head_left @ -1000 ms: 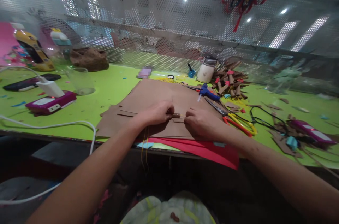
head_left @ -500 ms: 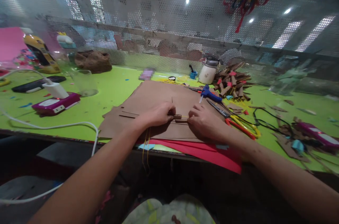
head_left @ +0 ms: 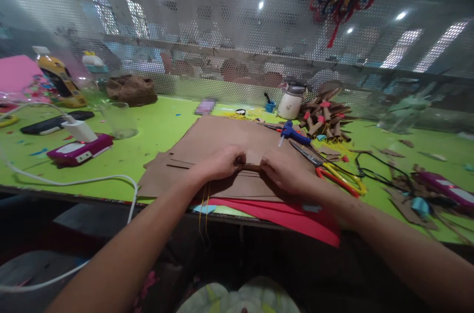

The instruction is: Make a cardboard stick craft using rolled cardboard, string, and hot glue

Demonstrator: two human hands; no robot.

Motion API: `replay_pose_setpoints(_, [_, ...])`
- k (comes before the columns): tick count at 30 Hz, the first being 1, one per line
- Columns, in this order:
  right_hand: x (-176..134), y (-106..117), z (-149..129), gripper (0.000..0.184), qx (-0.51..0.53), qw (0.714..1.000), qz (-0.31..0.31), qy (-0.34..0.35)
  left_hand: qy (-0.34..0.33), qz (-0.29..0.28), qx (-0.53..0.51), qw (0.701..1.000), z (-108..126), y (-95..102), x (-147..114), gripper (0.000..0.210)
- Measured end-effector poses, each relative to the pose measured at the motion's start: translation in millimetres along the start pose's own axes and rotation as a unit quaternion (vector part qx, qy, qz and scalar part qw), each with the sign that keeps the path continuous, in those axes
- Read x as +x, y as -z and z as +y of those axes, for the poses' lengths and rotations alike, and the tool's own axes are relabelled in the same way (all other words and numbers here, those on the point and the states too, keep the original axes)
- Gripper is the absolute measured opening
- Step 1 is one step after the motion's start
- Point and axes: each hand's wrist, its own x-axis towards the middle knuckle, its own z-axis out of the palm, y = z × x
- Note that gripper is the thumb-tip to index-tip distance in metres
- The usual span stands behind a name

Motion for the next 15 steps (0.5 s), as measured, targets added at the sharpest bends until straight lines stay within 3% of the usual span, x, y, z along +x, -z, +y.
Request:
replay_pose_setpoints(7, [2.5, 8.8, -1.1, 0.024, -0.002, 0.999, -0.015, -0.033, 0.000, -0.011, -0.012, 1.000, -0.8, 1.8, 0.8, 0.011])
replay_pose_setpoints(15, [-5.2, -0.9, -0.1, 0.018, -0.004, 0.999, -0.001, -0.039, 0.002, 0.001, -0.019, 1.000, -6.4, -4.2, 2.5, 0.012])
